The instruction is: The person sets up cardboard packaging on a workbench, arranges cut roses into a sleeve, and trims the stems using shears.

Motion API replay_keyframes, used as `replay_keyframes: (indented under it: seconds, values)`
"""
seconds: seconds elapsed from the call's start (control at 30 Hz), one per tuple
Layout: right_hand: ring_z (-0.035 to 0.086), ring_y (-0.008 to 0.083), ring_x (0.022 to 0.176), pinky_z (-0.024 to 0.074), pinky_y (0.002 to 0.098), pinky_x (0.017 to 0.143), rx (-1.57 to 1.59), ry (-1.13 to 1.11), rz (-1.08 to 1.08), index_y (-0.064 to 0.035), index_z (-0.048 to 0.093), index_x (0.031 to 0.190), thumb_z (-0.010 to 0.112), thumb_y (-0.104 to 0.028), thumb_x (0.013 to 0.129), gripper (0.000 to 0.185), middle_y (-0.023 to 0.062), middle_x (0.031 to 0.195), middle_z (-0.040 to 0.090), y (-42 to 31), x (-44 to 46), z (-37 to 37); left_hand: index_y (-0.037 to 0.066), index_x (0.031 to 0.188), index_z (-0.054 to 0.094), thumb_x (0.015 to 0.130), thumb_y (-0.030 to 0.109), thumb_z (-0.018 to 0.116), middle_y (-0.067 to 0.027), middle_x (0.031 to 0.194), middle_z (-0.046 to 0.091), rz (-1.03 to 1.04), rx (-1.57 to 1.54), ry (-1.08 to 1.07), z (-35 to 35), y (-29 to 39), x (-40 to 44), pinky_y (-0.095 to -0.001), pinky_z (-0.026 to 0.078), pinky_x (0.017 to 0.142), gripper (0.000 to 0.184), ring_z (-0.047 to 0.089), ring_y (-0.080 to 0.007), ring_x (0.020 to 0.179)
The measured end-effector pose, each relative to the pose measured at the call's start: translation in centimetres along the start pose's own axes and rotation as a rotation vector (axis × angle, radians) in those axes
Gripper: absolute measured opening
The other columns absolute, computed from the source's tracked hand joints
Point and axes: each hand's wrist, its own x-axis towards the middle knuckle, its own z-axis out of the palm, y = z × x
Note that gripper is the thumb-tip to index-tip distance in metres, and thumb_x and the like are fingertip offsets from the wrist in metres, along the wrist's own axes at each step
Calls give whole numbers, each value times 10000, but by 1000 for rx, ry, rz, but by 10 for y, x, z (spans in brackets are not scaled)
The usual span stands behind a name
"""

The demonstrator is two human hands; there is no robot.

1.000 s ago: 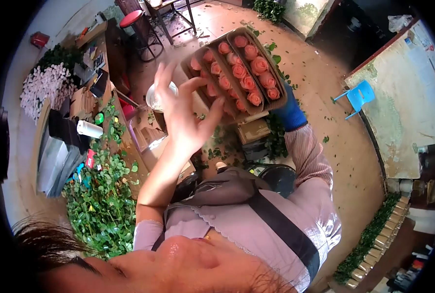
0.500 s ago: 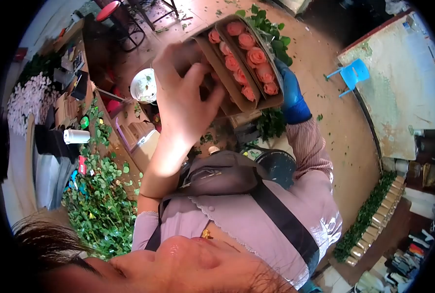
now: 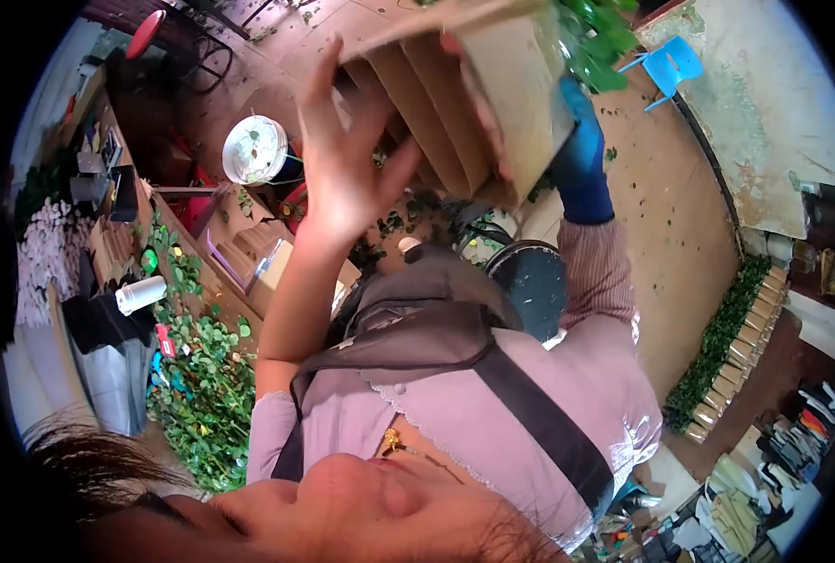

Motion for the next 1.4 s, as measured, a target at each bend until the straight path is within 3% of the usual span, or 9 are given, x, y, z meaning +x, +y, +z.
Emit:
replay_keyframes:
  seconds: [0.13, 0.23, 0.33, 0.43, 0.6, 0.83, 0.93, 1.07, 1.4]
  values:
    - [550, 214, 1219, 423, 365, 1066, -392, 365, -143, -11, 500, 1377, 514, -234, 1014, 427, 109, 1349, 566, 9, -35, -75, 42, 1120, 625, 803, 160, 782, -255, 1420, 422, -137, 44, -109, 22, -39, -94, -454, 399, 1056, 374, 457, -430, 1290]
    - [573, 143, 1090, 456, 319, 983, -654, 538, -201, 6, 587, 1249, 585, -150, 981, 310, 50, 1224, 610, 24, -66, -152, 37, 1154, 584, 838, 146, 749, -201, 1296, 514, -563, -88, -386, 20, -65, -206, -408, 478, 971, 373, 543, -374, 1187]
    - [579, 126, 1038, 468, 301, 935, -660, 668, -193, 14, 596, 1200, 585, -135, 982, 264, 37, 1166, 617, 35, -80, -155, 15, 1163, 586, 904, 167, 699, -154, 1067, 647, -1231, -259, -489, 1, -63, -302, -340, 518, 852, 320, 662, -251, 966]
    - [576, 126, 1035, 468, 291, 916, -803, 651, -174, 31, 588, 1210, 574, -127, 988, 273, 50, 1166, 620, 41, -84, -158, 18, 1159, 594, 933, 247, 670, -159, 1060, 676, -1272, -123, -664, -19, -57, -365, -343, 529, 798, 330, 678, -242, 932]
    - [557, 166, 1120, 439, 315, 984, -887, 498, -166, 41, 552, 1285, 531, -136, 1003, 334, 88, 1247, 599, 51, -43, -109, 1, 1136, 589, 932, 255, 675, -128, 968, 695, -1605, -272, -559, -29, -50, -396, -303, 519, 746, 338, 664, -205, 841]
    - [550, 204, 1204, 417, 351, 1059, -606, 368, -378, 23, 488, 1377, 543, -156, 1000, 422, 108, 1343, 568, 96, 86, -5, 31, 1050, 647, 899, 281, 697, -122, 929, 701, -1679, -137, -366, -56, -24, -472, -331, 516, 802, 297, 672, -203, 889]
    - [561, 212, 1199, 427, 362, 1049, -286, 216, -300, 24, 495, 1369, 552, -186, 995, 433, 108, 1339, 573, 108, 141, 32, 14, 1039, 656, 912, 262, 671, -114, 933, 706, -1790, -135, -314, -71, -10, -501, -328, 513, 806, 279, 665, -181, 887]
    - [573, 211, 1186, 439, 348, 1034, -202, 46, -186, 20, 514, 1348, 557, -178, 984, 417, 104, 1326, 587, 130, 190, 70, 10, 1041, 666, 933, 260, 645, -120, 946, 709, -1631, -30, -416, -53, 11, -625, -325, 516, 806, 272, 669, -187, 888]
    - [589, 136, 946, 465, 297, 895, -482, 81, -270, 50, 643, 1121, 634, -123, 953, 241, 52, 1070, 674, 342, 446, 3, 12, 1069, 660, 939, 262, 639, -126, 965, 709, -2214, -152, -150, -26, -28, -497, -325, 514, 825, 283, 669, -187, 911]
